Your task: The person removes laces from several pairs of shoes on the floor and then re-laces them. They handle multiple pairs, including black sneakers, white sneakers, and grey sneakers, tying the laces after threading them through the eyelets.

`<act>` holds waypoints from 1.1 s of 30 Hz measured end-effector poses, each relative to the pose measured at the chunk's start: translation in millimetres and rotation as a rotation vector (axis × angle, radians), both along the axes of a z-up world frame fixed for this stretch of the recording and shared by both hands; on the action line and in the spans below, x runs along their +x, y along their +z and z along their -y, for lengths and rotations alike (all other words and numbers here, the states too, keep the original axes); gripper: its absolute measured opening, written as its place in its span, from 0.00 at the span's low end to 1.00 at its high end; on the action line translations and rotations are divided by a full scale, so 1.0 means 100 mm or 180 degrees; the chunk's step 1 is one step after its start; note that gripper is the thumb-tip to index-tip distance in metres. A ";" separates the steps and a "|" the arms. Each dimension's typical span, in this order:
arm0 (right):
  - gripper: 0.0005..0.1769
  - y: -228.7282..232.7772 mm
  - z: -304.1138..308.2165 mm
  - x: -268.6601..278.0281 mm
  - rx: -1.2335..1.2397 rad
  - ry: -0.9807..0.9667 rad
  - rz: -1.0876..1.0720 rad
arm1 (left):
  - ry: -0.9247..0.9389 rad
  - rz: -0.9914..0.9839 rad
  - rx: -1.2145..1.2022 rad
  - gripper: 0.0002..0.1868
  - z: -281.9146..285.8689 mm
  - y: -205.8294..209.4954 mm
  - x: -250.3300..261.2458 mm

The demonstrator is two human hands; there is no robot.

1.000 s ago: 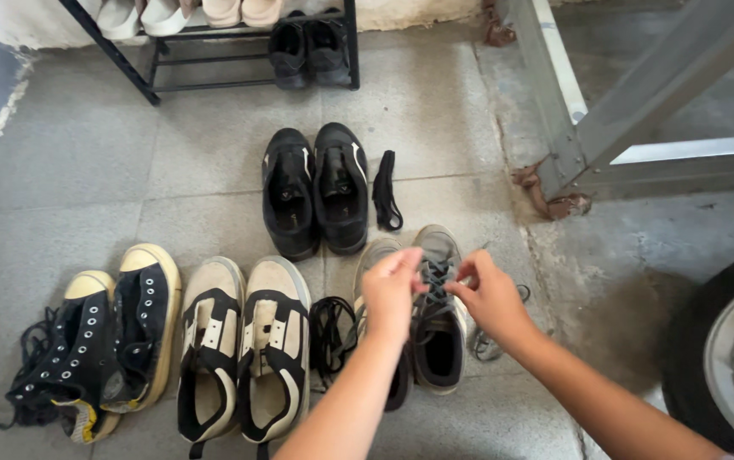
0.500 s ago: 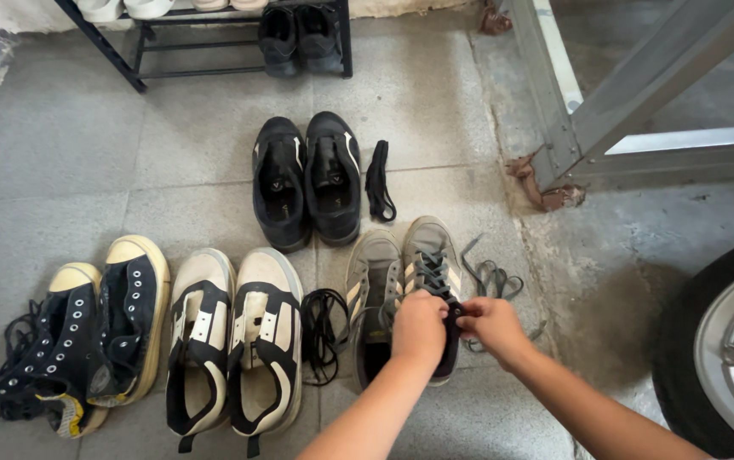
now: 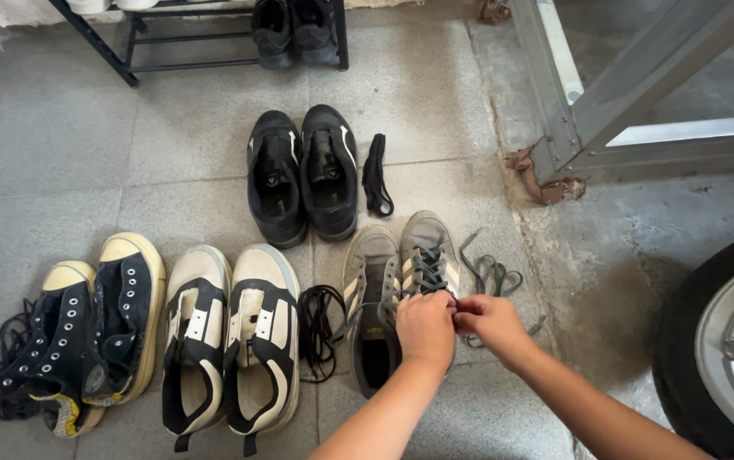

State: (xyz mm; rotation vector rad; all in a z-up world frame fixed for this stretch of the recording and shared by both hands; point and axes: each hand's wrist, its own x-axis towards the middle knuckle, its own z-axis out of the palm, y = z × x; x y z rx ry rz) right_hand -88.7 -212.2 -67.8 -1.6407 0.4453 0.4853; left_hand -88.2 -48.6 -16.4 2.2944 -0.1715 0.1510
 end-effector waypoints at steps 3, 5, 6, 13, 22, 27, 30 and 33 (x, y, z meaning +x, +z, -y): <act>0.12 0.00 0.08 0.05 0.0359 -0.0318 -0.0255 | -0.0179 -0.0008 0.0013 0.05 -0.05 -0.01 0.04; 0.10 -0.03 0.11 0.06 0.0237 -0.0157 -0.0028 | -0.0224 0.0038 -0.0091 0.04 -0.06 -0.02 0.04; 0.10 -0.05 0.12 0.07 0.0179 -0.0076 0.0092 | -0.0247 0.0067 -0.0140 0.03 -0.07 -0.02 0.04; 0.08 -0.10 0.08 0.06 -0.0662 0.0234 0.0413 | -0.0365 -0.0343 0.0248 0.04 -0.10 -0.05 0.06; 0.05 0.28 -0.01 0.05 -0.0748 0.0156 0.0766 | -0.0427 -0.0344 0.0322 0.10 -0.19 0.18 0.16; 0.04 1.06 0.09 0.26 -0.0161 -0.0356 0.1681 | -0.0803 -0.0353 -0.0331 0.18 -0.26 0.34 0.22; 0.04 1.36 0.17 0.41 0.1004 -0.0770 0.1792 | -0.1188 -0.0647 -0.0008 0.10 -0.17 0.46 0.28; 0.09 1.32 0.27 0.46 0.1132 -0.0842 0.1564 | -0.0894 -0.0520 -0.0933 0.07 -0.06 0.61 0.39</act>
